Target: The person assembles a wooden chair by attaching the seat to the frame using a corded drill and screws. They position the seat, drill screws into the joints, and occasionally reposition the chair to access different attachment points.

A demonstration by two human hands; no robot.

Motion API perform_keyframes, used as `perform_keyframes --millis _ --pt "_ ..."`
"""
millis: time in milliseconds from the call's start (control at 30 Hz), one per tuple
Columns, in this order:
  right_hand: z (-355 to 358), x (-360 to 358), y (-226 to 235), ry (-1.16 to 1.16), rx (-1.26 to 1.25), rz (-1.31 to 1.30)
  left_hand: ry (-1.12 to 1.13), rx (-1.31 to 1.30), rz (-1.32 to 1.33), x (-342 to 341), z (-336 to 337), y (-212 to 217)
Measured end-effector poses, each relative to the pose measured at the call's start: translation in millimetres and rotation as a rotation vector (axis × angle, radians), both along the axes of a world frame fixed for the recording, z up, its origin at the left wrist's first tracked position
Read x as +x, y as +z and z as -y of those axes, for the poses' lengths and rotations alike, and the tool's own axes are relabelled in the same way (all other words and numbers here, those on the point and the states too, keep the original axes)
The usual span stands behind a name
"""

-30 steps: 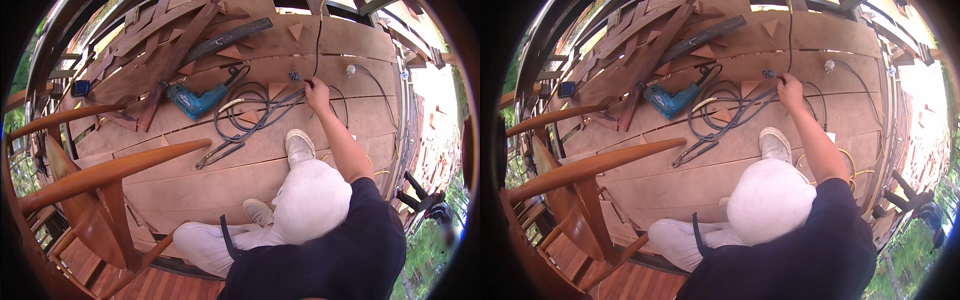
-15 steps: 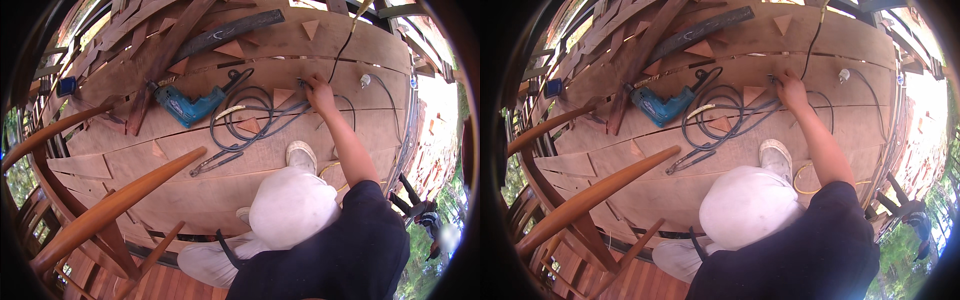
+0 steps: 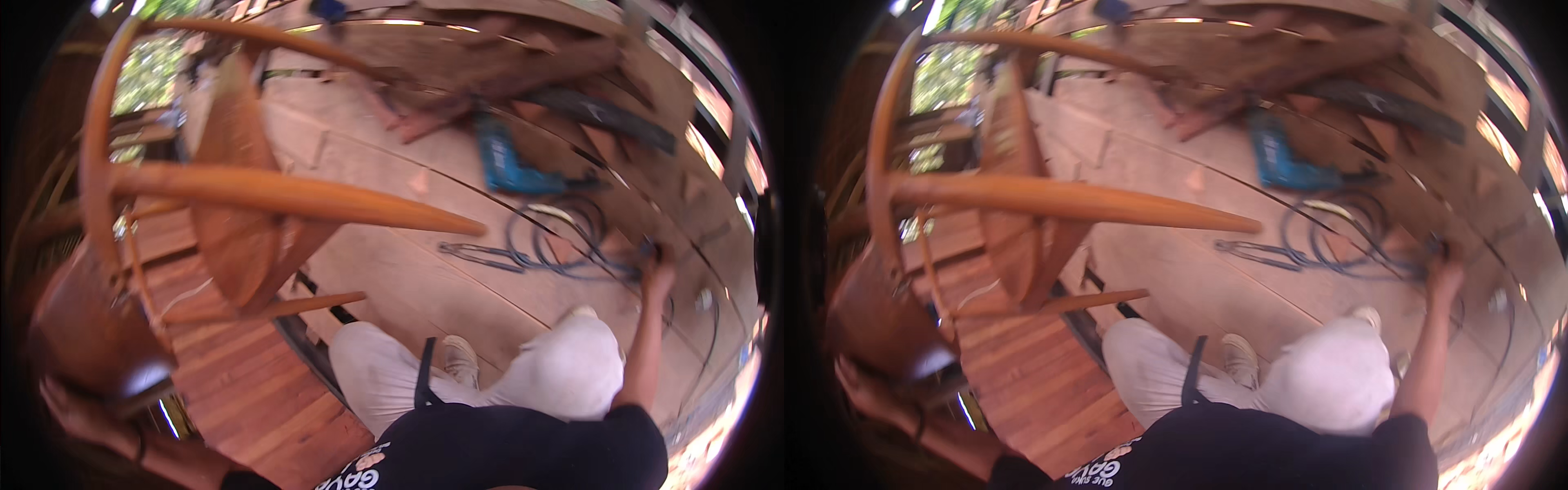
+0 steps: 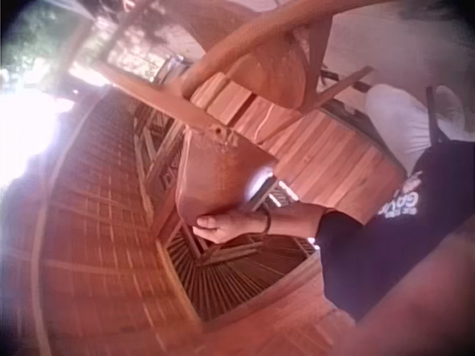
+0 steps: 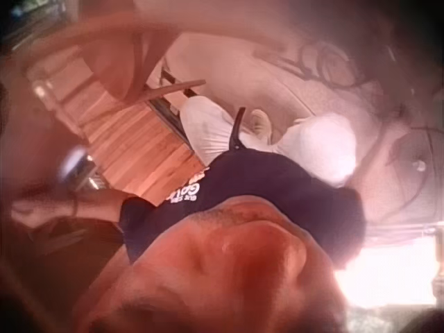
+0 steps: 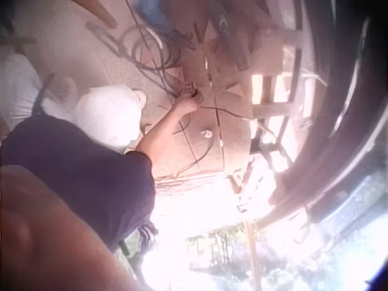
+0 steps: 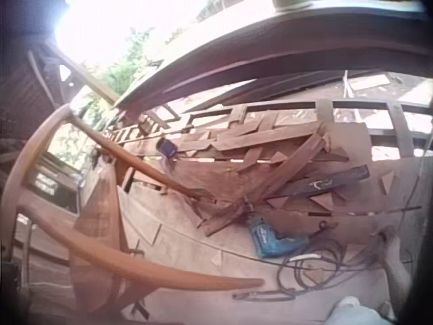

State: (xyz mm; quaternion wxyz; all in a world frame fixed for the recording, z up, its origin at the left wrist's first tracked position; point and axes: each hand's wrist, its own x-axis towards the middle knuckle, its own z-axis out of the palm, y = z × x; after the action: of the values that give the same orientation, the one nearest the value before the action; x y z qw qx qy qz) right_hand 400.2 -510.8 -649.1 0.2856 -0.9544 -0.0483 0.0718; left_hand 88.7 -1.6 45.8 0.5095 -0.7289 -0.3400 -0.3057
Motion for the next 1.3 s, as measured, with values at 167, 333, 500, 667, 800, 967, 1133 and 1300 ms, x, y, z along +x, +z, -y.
perform_keyframes --millis 167,333,500,667,800,967,1133,1300 --pt "-122.8 46.2 102.6 -0.043 0.801 -0.198 -0.328 -0.202 0.063 3.5 13.5 -18.4" --pt "-298.8 53.4 306.1 0.809 1.193 -0.077 -0.358 -0.257 0.048 30.7 19.8 -27.9" --pt "-426.7 -19.0 425.8 1.078 1.869 -0.200 -0.266 -0.240 0.011 28.5 20.1 -26.0" --pt "-447.4 -129.8 425.3 0.490 2.166 -0.904 -0.311 -0.274 0.042 23.6 14.5 -27.2" --pt "-461.1 -157.2 411.2 0.474 2.172 -1.143 -0.364 -0.239 0.021 29.8 16.2 -30.1" --pt "-477.7 -158.6 421.5 0.447 2.285 -1.131 -0.347 -0.226 0.016 32.2 19.0 -32.0" --pt "-479.0 -160.1 428.6 0.374 2.346 -1.197 -0.372 -0.229 0.000 29.2 18.8 -30.8" --pt "-478.0 -161.1 430.2 0.358 2.340 -1.186 -0.386 -0.206 -0.004 29.9 17.9 -31.3"
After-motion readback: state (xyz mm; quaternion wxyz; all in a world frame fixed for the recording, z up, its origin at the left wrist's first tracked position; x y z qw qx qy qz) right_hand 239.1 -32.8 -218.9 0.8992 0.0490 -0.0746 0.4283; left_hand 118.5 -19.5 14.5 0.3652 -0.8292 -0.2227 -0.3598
